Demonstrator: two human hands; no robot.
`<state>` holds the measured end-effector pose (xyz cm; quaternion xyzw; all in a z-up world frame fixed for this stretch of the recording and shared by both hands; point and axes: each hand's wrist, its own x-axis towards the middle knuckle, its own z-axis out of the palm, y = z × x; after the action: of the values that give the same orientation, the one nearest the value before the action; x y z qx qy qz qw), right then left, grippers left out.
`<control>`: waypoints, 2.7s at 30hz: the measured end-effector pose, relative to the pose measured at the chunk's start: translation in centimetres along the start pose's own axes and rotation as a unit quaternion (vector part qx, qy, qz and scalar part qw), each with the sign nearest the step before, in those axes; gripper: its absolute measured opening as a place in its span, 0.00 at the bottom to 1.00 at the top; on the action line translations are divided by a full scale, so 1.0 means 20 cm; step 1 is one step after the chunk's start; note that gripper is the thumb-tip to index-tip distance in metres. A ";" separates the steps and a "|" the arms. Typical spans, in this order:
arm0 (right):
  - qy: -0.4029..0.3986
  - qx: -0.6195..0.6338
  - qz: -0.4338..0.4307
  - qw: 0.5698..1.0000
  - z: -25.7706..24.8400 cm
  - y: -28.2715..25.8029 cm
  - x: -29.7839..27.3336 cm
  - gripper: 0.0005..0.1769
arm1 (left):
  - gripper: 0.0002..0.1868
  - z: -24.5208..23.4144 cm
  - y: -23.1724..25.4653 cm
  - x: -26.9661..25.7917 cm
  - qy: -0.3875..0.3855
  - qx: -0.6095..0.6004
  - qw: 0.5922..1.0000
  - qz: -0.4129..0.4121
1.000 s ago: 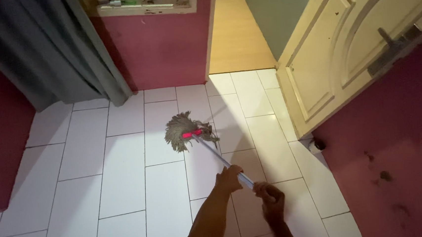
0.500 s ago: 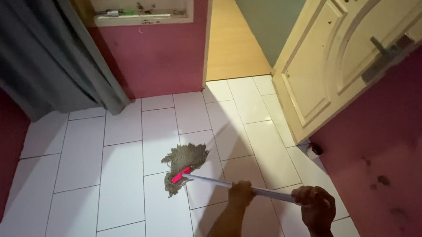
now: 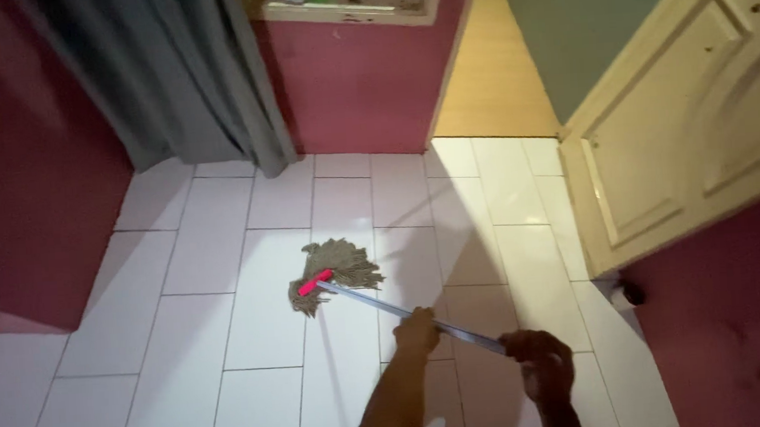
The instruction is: The person mops a white tiled floor in a room with pink walls using a string mop. They move the mop back and forth across the floor, covering the area near a doorway and along the walls.
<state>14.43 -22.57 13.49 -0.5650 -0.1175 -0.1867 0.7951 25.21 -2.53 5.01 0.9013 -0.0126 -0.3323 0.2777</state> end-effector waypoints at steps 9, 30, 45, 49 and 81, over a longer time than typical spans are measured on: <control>-0.112 -0.022 0.118 0.987 0.79 0.29 0.14 0.11 | 0.12 -0.36 -0.76 -0.04 0.090 -0.063 0.984 -0.138; -0.395 0.012 0.214 0.893 1.75 0.60 0.02 0.10 | 0.17 -0.29 -2.01 -0.52 0.191 -0.182 0.913 -0.311; -0.342 -0.047 0.205 0.916 1.30 0.33 0.20 0.15 | 0.18 -0.04 -1.41 -0.39 0.284 -0.333 0.853 -0.284; -0.319 -0.069 0.214 0.921 1.15 0.19 0.29 0.14 | 0.20 -0.02 -1.21 -0.25 0.276 -0.319 0.864 -0.274; 0.094 -0.203 0.005 0.975 -0.55 -0.59 0.10 0.22 | 0.14 1.04 0.78 0.74 0.084 -0.014 0.980 0.181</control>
<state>10.92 -36.77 20.76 -0.6954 0.0008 -0.2547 0.6720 26.75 -29.00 -8.78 0.9046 -0.1478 -0.1999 0.3463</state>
